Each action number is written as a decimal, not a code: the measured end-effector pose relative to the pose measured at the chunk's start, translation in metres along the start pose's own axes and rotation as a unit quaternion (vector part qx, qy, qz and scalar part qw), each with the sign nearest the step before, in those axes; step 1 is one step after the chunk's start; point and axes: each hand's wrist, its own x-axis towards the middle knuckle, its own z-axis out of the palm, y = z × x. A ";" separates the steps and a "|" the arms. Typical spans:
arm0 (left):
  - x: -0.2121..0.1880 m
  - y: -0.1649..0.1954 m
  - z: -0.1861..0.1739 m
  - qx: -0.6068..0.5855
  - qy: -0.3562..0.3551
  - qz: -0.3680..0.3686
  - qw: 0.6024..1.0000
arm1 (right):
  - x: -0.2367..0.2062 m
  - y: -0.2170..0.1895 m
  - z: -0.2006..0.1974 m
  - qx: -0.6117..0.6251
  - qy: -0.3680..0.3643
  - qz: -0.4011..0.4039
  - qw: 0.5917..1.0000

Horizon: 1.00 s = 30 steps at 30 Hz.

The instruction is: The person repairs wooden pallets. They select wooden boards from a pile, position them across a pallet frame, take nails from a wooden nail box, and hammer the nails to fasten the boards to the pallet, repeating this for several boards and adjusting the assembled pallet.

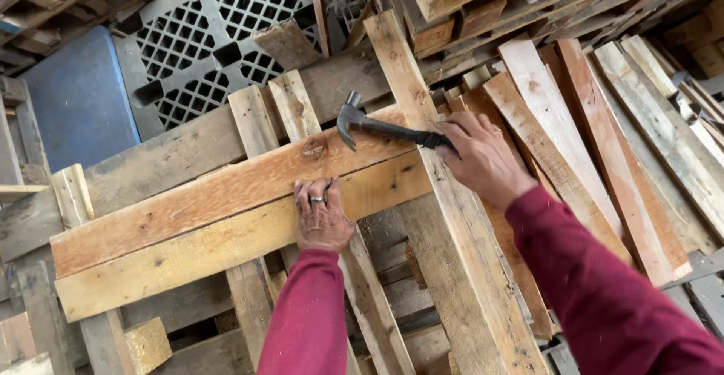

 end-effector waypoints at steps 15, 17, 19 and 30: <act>-0.011 0.014 -0.009 0.023 -0.055 -0.016 0.998 | -0.104 -0.032 0.113 0.109 0.087 0.299 0.944; -0.028 0.023 -0.024 -0.052 -0.051 0.005 0.997 | -0.132 -0.050 0.103 0.052 0.086 0.278 0.955; -0.065 0.031 -0.044 -0.110 -0.149 -0.007 0.983 | -0.172 -0.078 0.092 -0.027 0.089 0.238 0.967; -0.191 0.071 -0.085 -0.110 -0.206 0.060 0.970 | -0.398 -0.242 0.062 0.012 0.164 0.330 0.930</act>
